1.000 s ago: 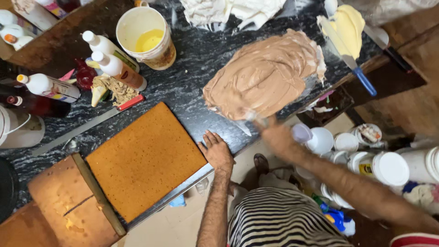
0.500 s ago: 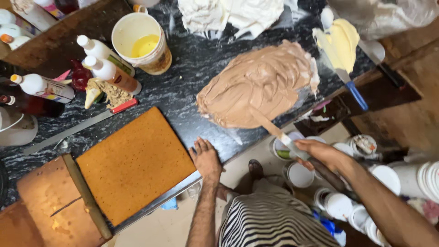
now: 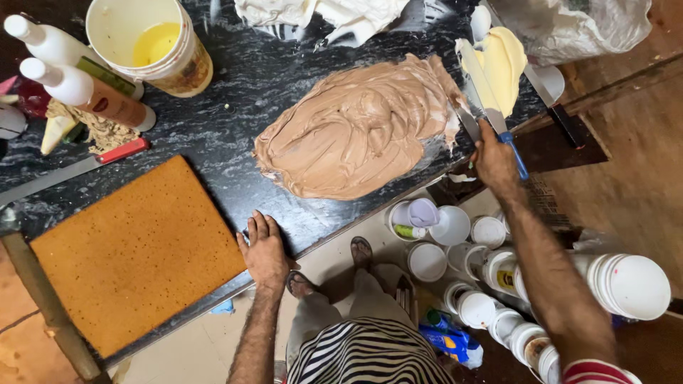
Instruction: The person mixes white cream, cocoa powder, and a liquid by hand using a spatula on a marble surface.
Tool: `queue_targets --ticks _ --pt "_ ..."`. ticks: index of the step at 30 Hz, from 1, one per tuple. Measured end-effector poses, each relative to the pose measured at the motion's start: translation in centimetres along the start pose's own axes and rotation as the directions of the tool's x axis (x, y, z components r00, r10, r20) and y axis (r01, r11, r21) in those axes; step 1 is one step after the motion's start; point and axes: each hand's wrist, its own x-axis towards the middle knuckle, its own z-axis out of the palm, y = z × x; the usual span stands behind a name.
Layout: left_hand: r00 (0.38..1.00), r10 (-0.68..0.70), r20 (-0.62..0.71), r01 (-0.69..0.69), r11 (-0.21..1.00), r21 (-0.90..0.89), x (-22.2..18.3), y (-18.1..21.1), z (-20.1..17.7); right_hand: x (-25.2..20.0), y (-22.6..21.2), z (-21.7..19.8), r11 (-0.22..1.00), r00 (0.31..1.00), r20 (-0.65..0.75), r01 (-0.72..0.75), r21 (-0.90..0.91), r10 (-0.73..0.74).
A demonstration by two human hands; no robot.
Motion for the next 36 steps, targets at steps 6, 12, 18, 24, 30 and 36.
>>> queue_targets --ticks 6,12,18,24,30,36 --pt "0.993 0.024 0.117 -0.021 0.999 -0.025 -0.2 -0.1 -1.7 -11.4 -3.0 13.4 0.979 0.951 -0.233 -0.188 0.076 0.201" --pt "0.997 0.062 0.045 -0.058 0.994 -0.094 -0.6 -0.8 -0.1 -24.1 -16.3 25.0 0.984 0.994 -0.101 0.046 0.172 -0.028" --pt "0.998 0.059 0.020 -0.055 0.989 -0.139 -0.9 -1.0 0.3 -19.2 -23.6 18.8 0.423 0.852 0.520 -0.451 0.786 -0.058" --pt "0.997 0.058 0.054 -0.052 0.994 -0.094 -0.7 -0.8 0.2 -12.5 -18.3 12.2 0.823 0.950 0.232 0.041 0.567 -0.207" --pt "0.999 0.012 0.046 -0.009 0.999 -0.050 -0.5 0.1 -0.1 -10.4 -11.6 6.8 0.857 0.973 0.181 0.212 -0.470 -0.141" --pt "0.996 0.029 0.081 -0.025 0.998 -0.050 -0.4 0.1 -1.9 -12.7 -6.7 0.6 0.938 0.880 0.452 -0.269 0.217 0.148"
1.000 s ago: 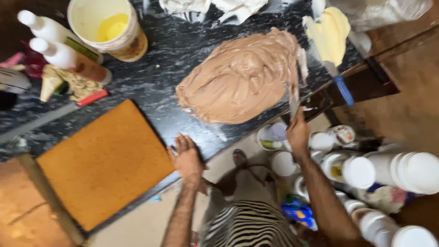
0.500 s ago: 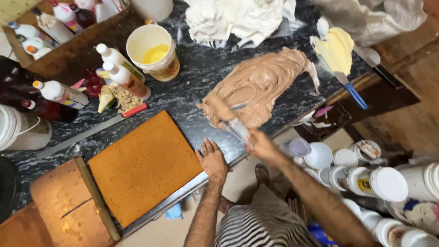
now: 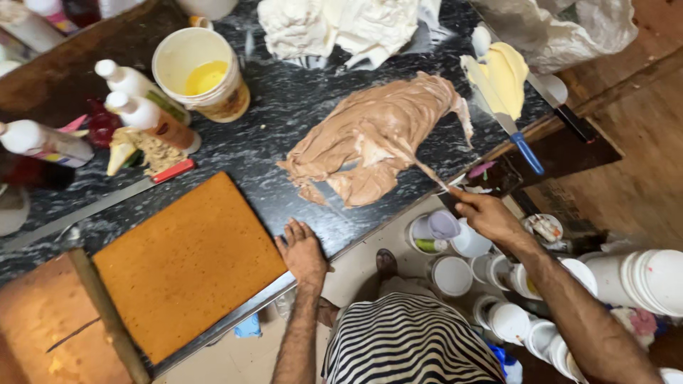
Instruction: The person mixes white cream, cocoa powder, and a liquid by hand using a spatula on a marble surface.
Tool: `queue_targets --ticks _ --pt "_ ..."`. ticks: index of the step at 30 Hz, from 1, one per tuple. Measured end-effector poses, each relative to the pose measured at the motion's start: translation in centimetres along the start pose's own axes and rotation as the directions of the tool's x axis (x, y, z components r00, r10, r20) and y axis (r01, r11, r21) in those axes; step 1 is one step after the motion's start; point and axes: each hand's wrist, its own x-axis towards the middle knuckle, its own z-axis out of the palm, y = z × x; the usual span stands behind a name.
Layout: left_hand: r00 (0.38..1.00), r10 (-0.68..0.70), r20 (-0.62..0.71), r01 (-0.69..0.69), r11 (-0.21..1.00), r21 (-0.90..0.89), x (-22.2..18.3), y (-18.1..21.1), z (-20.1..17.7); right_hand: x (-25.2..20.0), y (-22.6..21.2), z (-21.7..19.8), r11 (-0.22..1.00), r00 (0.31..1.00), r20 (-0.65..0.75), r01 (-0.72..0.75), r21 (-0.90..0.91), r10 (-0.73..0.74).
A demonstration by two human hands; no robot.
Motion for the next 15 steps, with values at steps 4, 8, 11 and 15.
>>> queue_targets --ticks 4,8,11,15 --pt "1.000 -0.005 -0.013 0.006 0.999 0.048 0.2 0.2 0.0 0.9 1.2 -2.6 0.970 0.992 -0.125 0.065 0.235 -0.036" --pt "1.000 -0.015 -0.015 0.016 0.999 0.038 0.2 0.3 0.3 6.9 5.4 -2.8 0.996 0.891 -0.449 -0.086 -0.023 0.067" --pt "0.998 -0.062 0.017 0.061 0.997 0.038 0.7 0.5 0.3 14.2 5.7 -1.0 0.960 0.829 -0.529 0.034 -0.276 -0.182" --pt "1.000 -0.030 -0.008 0.031 0.997 0.076 0.5 0.6 0.3 18.6 0.2 -1.2 0.988 0.962 -0.230 0.156 0.005 -0.150"
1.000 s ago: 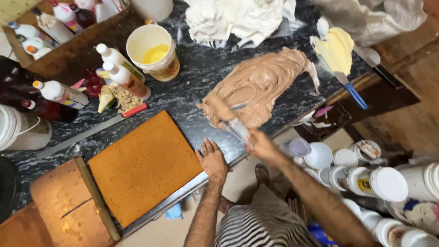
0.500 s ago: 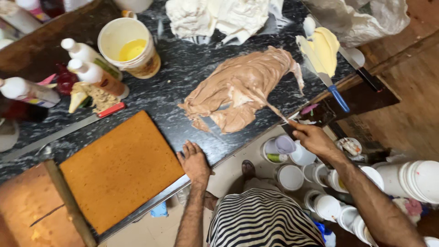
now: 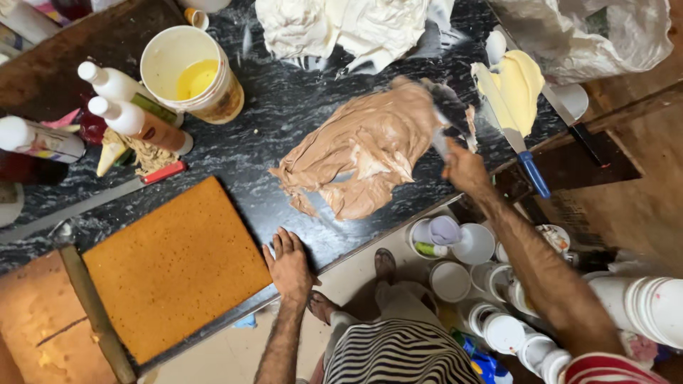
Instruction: The person mixes white cream, cocoa powder, and a liquid by hand using a spatula on a marble surface.
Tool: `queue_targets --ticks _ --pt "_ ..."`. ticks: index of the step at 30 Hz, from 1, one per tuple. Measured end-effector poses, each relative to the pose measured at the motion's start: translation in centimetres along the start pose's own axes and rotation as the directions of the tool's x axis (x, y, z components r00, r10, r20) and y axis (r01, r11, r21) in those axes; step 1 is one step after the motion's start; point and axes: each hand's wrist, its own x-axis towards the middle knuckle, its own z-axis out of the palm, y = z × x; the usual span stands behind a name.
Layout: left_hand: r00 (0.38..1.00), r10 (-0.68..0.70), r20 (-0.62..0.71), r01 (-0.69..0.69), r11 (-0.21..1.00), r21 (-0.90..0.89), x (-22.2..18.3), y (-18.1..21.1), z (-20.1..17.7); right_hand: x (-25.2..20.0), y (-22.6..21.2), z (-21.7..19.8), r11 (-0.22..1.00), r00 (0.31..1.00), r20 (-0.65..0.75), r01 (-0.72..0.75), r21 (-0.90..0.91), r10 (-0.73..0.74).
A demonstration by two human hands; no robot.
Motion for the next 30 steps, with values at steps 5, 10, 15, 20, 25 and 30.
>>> queue_targets --ticks 5,10,15,20,25,30 --pt "0.999 -0.032 0.009 0.032 0.998 -0.045 -0.3 0.1 0.3 -8.8 -3.1 -1.1 0.943 0.950 0.250 0.247 -0.221 -0.190" --pt "1.000 -0.003 0.012 0.003 0.998 -0.062 -0.4 -0.3 0.3 -7.9 -0.3 -6.3 0.438 0.957 0.233 0.288 -0.852 -0.175" --pt "1.000 0.011 0.001 -0.011 0.998 -0.057 -0.1 -0.4 0.6 -8.0 -0.1 1.8 0.976 0.960 0.189 0.216 -0.022 -0.208" --pt "0.999 0.036 0.005 -0.036 0.997 -0.075 0.0 -0.9 1.1 -11.1 -3.7 -3.2 0.456 0.950 0.311 0.286 -0.843 -0.021" --pt "0.999 0.030 -0.015 -0.031 0.996 -0.083 -0.1 -0.9 1.3 -10.3 -7.3 2.9 0.996 0.991 0.120 0.043 0.076 -0.052" --pt "0.999 0.040 -0.015 -0.042 0.993 -0.113 -0.3 -1.3 0.9 -18.0 -6.7 4.5 0.540 0.884 0.369 0.468 -0.699 -0.288"
